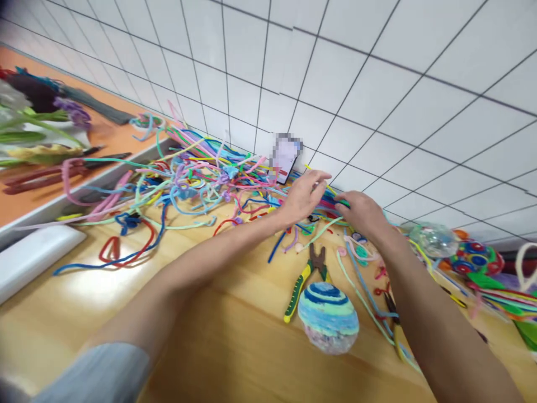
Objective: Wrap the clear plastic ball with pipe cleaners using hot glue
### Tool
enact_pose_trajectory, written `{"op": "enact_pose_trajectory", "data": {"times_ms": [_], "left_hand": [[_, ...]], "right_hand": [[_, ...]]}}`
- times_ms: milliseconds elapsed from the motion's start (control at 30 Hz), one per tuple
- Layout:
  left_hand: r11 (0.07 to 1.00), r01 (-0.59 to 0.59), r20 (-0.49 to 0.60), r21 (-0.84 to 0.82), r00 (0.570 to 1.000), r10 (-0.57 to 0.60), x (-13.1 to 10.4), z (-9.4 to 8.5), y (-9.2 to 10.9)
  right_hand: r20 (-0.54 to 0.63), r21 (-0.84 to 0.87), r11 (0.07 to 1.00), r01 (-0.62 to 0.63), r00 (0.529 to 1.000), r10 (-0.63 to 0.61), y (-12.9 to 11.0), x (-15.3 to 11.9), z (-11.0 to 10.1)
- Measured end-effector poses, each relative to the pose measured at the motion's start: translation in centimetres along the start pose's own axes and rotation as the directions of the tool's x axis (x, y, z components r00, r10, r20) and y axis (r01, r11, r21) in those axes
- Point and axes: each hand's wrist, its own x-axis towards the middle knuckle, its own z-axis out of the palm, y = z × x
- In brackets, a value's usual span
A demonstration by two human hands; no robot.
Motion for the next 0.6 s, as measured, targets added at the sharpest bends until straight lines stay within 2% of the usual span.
{"op": "enact_pose_trajectory", "data": {"times_ms": [67,100,167,200,267,333,400,467,600], "left_hand": [[0.999,0.023,-0.038,-0.037,0.999,-0.025,1.6,-3.2,-0.3],[0.999,0.047,-0.038,0.010,0.998,-0.046,2.3,-5.1,-0.7],[0.968,0.115,-0.053,0.224,0.993,-0.106,3.0,-9.1,-2.2],[0.916,0.163,-0.055,0.367,0.987,-0.154,2.9,-11.0,-3.1],[0.727,0.271,-0.023,0.631,0.943,-0.331,1.7,-14.5,-5.1],[0.670,0.293,0.017,0.682,0.910,-0.415,-0.5,-16.8,-6.8],[0.638,0.296,0.056,0.711,0.881,-0.470,-3.1,-17.7,-7.9],[0.603,0.308,0.057,0.735,0.859,-0.508,-5.3,-17.7,-8.5],[0.561,0.334,0.019,0.757,0.847,-0.531,-7.1,-17.0,-8.6]], "right_hand": [[0.013,-0.002,1.000,0.011,1.000,-0.011,0.3,-0.3,-0.7],[0.016,-0.003,1.000,0.016,1.000,-0.016,0.4,-0.5,-1.2],[0.009,-0.006,1.000,0.020,1.000,-0.020,0.3,-0.9,-2.1],[0.004,-0.009,1.000,0.021,1.000,-0.021,0.2,-1.0,-2.4],[-0.004,-0.015,0.999,0.028,1.000,-0.028,-0.1,-1.1,-3.0],[-0.013,-0.017,0.998,0.055,0.998,-0.055,-0.7,-1.0,-3.5],[-0.021,-0.022,0.995,0.092,0.995,-0.093,-1.5,-0.8,-4.0],[-0.018,-0.040,0.992,0.121,0.992,-0.121,-2.7,-0.4,-4.5],[0.017,-0.095,0.979,0.183,0.983,-0.182,-5.8,0.4,-5.6]]}}
